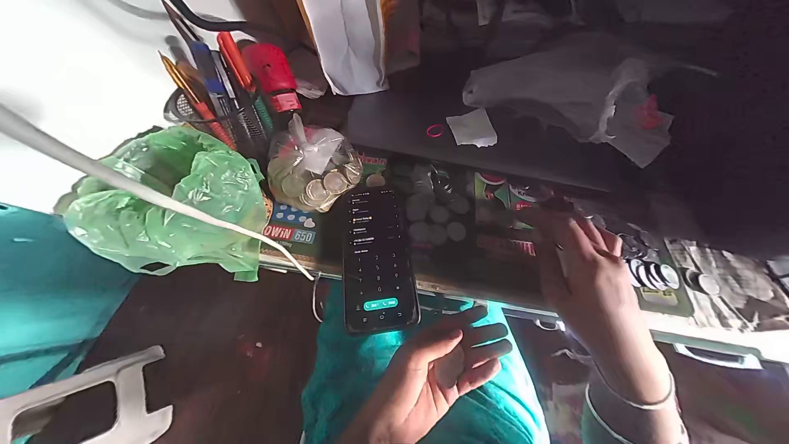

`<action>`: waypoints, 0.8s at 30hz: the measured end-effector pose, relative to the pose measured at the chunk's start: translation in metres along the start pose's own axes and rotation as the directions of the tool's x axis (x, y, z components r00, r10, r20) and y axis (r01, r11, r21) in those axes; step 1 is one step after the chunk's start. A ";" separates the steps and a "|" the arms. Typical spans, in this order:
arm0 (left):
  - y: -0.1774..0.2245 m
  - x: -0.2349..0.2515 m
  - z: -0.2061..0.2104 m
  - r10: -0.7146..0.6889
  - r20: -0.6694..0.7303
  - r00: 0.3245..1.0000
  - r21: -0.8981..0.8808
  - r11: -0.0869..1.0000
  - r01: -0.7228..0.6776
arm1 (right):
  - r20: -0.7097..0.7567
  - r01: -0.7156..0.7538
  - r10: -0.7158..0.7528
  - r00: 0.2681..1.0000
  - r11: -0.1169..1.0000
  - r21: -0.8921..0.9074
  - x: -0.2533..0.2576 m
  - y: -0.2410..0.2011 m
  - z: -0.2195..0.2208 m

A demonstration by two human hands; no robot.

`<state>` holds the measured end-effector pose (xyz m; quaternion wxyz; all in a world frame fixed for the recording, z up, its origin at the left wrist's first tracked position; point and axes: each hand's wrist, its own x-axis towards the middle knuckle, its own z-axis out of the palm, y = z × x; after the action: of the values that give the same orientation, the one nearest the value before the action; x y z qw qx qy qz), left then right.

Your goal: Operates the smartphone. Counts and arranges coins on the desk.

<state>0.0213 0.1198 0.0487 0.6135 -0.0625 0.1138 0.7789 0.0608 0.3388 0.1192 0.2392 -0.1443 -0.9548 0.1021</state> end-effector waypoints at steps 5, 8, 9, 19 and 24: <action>-0.001 0.006 0.003 -0.022 -0.010 1.000 0.053 0.998 0.022 | -0.014 0.027 -0.027 1.000 0.999 -0.033 -0.005 0.005 0.002; -0.003 0.006 0.004 -0.010 -0.024 1.000 0.050 0.999 0.011 | 0.042 0.108 -0.106 0.993 0.993 -0.047 -0.015 -0.004 0.012; -0.003 0.005 0.004 -0.004 -0.026 1.000 0.036 0.999 0.005 | 0.029 0.108 -0.107 0.994 0.993 -0.046 -0.019 -0.004 0.011; -0.009 0.004 -0.001 -0.014 -0.039 0.999 -0.050 0.999 0.012 | -0.154 -0.013 -0.019 0.988 0.979 -0.203 -0.046 0.046 -0.018; -0.011 0.005 -0.002 -0.022 -0.050 0.999 -0.044 0.999 0.020 | -0.152 -0.005 -0.022 0.988 0.985 -0.175 -0.015 0.039 -0.010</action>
<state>0.0306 0.1266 0.0447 0.6170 -0.0967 0.1117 0.7730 0.0875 0.3718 0.1111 0.2987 -0.1679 -0.9394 0.0053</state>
